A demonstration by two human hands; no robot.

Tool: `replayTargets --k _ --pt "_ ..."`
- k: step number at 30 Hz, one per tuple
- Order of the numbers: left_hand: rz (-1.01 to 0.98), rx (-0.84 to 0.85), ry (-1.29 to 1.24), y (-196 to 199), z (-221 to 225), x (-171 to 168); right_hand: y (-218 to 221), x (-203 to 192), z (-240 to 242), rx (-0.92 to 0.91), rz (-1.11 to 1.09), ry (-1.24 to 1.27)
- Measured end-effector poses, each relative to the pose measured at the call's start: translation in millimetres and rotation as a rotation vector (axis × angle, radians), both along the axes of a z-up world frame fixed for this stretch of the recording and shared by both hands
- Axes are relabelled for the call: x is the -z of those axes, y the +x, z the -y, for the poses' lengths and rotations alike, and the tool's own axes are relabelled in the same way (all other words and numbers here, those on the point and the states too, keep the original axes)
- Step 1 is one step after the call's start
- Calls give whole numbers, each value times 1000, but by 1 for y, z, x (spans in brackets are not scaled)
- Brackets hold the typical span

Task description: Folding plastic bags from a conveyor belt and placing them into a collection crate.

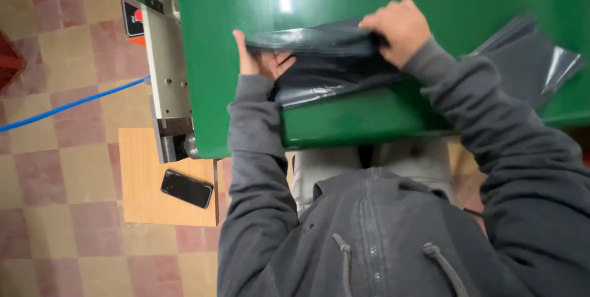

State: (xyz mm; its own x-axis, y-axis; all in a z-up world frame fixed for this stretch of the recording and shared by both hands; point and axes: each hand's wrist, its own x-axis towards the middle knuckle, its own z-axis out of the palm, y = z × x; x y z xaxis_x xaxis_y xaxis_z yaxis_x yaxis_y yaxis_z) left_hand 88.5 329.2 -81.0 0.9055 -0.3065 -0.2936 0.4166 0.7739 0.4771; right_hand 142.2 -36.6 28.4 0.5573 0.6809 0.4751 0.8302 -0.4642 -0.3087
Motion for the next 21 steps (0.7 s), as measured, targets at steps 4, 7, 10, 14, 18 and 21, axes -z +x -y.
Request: replayTargets --k 4,7,10,14,18,21 --pt "-27 -363 649 -42 -4 15 -42 28 18 59 228 -132" --pt "337 -462 1420 -98 31 -51 -52 35 27 72 183 -135" --pt "847 -290 2051 -131 48 -90 -59 31 35 92 207 -170" --pt "1342 -229 2565 -137 62 -104 -91 -23 12 76 259 -187" --pt "1641 -63 2345 -120 75 -60 -134 59 -42 -79 214 25" --pt "1351 570 1667 -101 107 -100 -164 100 -36 -5 263 143"
